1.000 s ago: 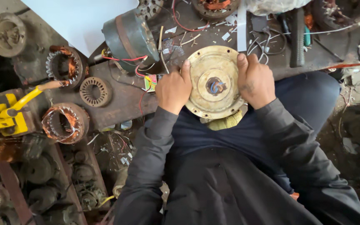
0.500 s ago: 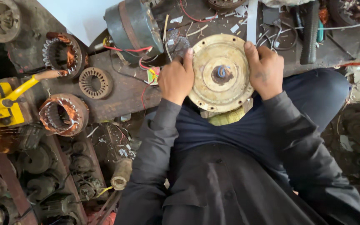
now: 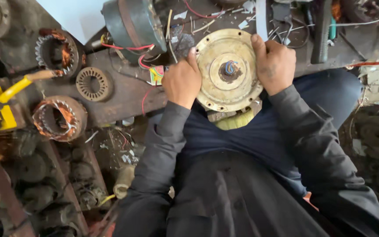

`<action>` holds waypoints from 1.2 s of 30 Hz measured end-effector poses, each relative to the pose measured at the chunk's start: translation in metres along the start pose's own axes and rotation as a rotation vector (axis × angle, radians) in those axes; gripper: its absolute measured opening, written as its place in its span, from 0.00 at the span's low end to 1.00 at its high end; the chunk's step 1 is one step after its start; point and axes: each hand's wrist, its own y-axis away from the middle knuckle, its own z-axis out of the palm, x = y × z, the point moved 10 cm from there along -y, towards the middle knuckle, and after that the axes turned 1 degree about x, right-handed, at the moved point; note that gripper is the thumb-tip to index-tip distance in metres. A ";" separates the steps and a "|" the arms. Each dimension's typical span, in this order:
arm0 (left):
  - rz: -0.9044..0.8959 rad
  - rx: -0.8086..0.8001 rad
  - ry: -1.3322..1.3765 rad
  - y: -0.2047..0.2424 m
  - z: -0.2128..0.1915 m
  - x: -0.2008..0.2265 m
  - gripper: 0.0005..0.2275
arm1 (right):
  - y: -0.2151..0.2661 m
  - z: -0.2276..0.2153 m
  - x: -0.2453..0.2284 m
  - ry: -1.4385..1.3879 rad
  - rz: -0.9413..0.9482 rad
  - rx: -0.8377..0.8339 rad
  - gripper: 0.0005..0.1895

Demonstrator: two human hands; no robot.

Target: The person assembles a motor component by placing a metal ring over the copper windings and then attaching a circular metal cover. They then wipe the cover with a cloth and use a hammer to tap the center of the cover.

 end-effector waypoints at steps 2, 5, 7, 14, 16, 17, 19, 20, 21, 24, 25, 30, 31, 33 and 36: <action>0.002 0.007 -0.006 -0.002 0.000 -0.001 0.28 | -0.004 0.000 0.002 -0.014 0.008 0.013 0.29; 0.035 0.084 0.028 0.001 -0.011 0.002 0.28 | 0.001 -0.003 0.006 -0.034 0.052 -0.003 0.29; -0.035 -0.012 0.006 -0.003 -0.009 0.001 0.26 | -0.002 -0.003 0.006 -0.038 0.096 -0.010 0.30; 0.455 0.151 0.643 0.054 -0.093 0.081 0.17 | 0.002 -0.009 0.006 -0.024 0.133 0.019 0.30; 0.406 0.045 1.040 0.066 -0.094 0.098 0.21 | 0.003 -0.006 0.009 0.001 0.165 0.003 0.30; 0.376 -0.012 1.237 0.069 -0.091 0.107 0.23 | 0.003 -0.005 0.008 0.000 0.165 0.005 0.30; 0.333 -0.008 1.155 0.060 -0.078 0.120 0.24 | 0.003 -0.005 0.009 0.002 0.171 0.011 0.29; 0.309 -0.006 1.115 0.054 -0.070 0.124 0.25 | 0.004 -0.005 0.011 0.027 0.182 0.001 0.29; 0.288 -0.045 1.062 0.049 -0.060 0.127 0.23 | 0.006 -0.005 0.013 0.051 0.193 -0.009 0.30; 0.296 -0.146 0.966 0.029 -0.037 0.126 0.18 | 0.007 -0.003 0.013 0.077 0.180 -0.011 0.31; 0.339 -0.179 0.983 0.023 -0.034 0.127 0.18 | 0.009 -0.003 0.013 0.080 0.169 -0.008 0.31; 0.410 -0.309 0.963 0.016 -0.015 0.123 0.17 | 0.019 -0.004 0.013 0.110 0.115 0.052 0.30; 0.410 -0.334 1.003 0.017 -0.013 0.121 0.17 | 0.021 -0.004 0.014 0.141 0.123 0.050 0.30; 0.382 -0.364 1.084 0.016 -0.010 0.121 0.15 | 0.013 -0.004 0.012 0.103 0.108 0.046 0.32; 0.338 -0.401 1.210 0.025 -0.010 0.113 0.08 | 0.005 -0.005 0.012 0.024 0.101 0.058 0.31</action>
